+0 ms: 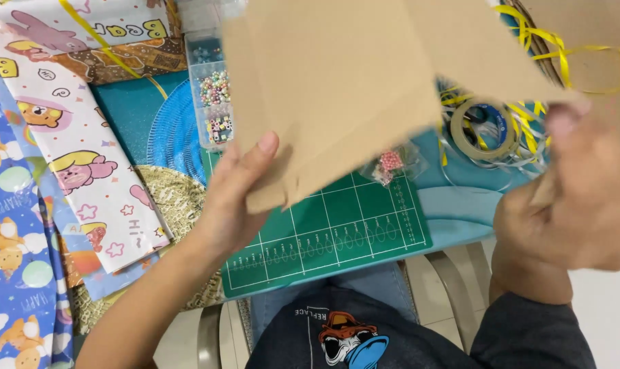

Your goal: Assembling a small cardboard box by folding along pre-scored lines and tucking in the tabs.

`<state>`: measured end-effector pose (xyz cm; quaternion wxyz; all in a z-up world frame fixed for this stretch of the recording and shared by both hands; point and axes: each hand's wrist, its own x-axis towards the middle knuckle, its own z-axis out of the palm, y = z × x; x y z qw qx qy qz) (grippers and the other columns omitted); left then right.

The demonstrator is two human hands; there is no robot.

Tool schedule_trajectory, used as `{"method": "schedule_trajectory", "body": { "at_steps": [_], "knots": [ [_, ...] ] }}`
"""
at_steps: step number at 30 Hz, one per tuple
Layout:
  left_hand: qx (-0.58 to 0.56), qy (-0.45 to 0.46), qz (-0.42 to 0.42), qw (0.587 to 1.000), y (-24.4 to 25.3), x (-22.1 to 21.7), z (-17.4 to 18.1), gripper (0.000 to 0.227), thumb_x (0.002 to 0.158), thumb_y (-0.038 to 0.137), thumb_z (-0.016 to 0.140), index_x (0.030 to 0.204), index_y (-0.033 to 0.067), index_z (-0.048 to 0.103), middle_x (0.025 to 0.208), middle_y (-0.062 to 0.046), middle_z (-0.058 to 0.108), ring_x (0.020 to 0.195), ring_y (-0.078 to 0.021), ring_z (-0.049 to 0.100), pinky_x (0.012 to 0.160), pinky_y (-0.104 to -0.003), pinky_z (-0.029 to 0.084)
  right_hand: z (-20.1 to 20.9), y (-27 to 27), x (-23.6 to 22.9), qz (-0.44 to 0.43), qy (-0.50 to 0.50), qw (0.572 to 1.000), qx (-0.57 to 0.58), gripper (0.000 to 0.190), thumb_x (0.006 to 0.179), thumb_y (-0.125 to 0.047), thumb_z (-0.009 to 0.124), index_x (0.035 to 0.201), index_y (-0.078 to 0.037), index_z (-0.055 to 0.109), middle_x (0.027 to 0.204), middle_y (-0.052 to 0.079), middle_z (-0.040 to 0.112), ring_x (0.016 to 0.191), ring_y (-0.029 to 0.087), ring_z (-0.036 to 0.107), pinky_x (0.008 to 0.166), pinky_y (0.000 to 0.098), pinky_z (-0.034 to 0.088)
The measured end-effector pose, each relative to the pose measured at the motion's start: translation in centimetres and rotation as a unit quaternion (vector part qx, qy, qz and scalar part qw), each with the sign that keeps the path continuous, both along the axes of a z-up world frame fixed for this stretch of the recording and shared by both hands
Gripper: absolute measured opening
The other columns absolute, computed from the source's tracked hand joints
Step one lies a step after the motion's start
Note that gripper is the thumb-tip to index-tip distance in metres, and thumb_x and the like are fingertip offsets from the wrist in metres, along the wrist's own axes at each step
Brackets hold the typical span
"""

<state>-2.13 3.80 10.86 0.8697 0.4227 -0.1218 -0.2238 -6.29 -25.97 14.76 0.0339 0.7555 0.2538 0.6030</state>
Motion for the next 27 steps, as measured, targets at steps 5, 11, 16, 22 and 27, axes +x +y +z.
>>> {"method": "schedule_trajectory", "body": {
  "at_steps": [5,11,16,22,27],
  "knots": [
    [0.171,0.099,0.228,0.953,5.5,-3.0,2.2,0.051,0.087,0.014,0.065,0.137,0.0044,0.057,0.12,-0.01,0.071,0.101,-0.0195,0.069,0.081,-0.03,0.056,-3.7,-0.2,-3.6,0.047,0.081,0.97,-0.222,0.012,0.1,-0.005,0.078,0.109,0.004,0.079,0.102,0.024,0.086,0.086,0.038,0.085,0.061,0.0358,0.065],
    [0.338,0.03,0.29,0.895,8.4,-6.9,2.8,0.071,0.09,0.01,0.049,0.16,0.0096,0.035,0.145,-0.004,0.053,0.127,-0.0132,0.051,0.101,-0.025,0.042,-5.4,5.6,-5.6,0.116,0.141,0.943,-0.278,0.029,0.108,-0.03,0.059,0.122,-0.01,0.075,0.116,0.007,0.079,0.099,0.026,0.078,0.089,0.0336,0.059],
    [0.476,-0.174,0.245,0.826,10.8,-10.4,-1.9,0.065,0.099,0.0,0.034,0.161,-0.0031,0.014,0.172,-0.018,0.015,0.161,-0.0263,0.014,0.132,-0.039,0.012,-7.7,8.5,-8.0,0.121,0.268,0.938,-0.183,0.029,0.11,-0.025,0.053,0.126,-0.013,0.073,0.124,0.004,0.075,0.104,0.021,0.077,0.089,0.0287,0.06],
    [0.711,-0.315,0.394,0.49,7.7,-12.8,-3.2,0.044,0.114,0.004,0.055,0.154,-0.0133,0.048,0.161,-0.034,0.038,0.139,-0.0524,0.051,0.112,-0.055,0.051,-9.6,8.6,-7.5,0.175,0.309,0.916,-0.186,0.018,0.107,-0.03,0.061,0.11,-0.014,0.07,0.111,0.006,0.077,0.09,0.018,0.076,0.078,0.0282,0.064],
    [0.595,-0.398,0.282,0.639,3.6,-14.3,-6.3,0.057,0.097,0.039,0.061,0.136,-0.0025,0.054,0.137,-0.025,0.057,0.125,-0.0374,0.062,0.107,-0.047,0.052,-8.5,9.2,-6.3,0.159,0.302,0.923,-0.18,0.012,0.104,-0.014,0.056,0.108,-0.018,0.067,0.09,0.001,0.07,0.077,0.013,0.068,0.07,0.0236,0.056]
  ]
}}
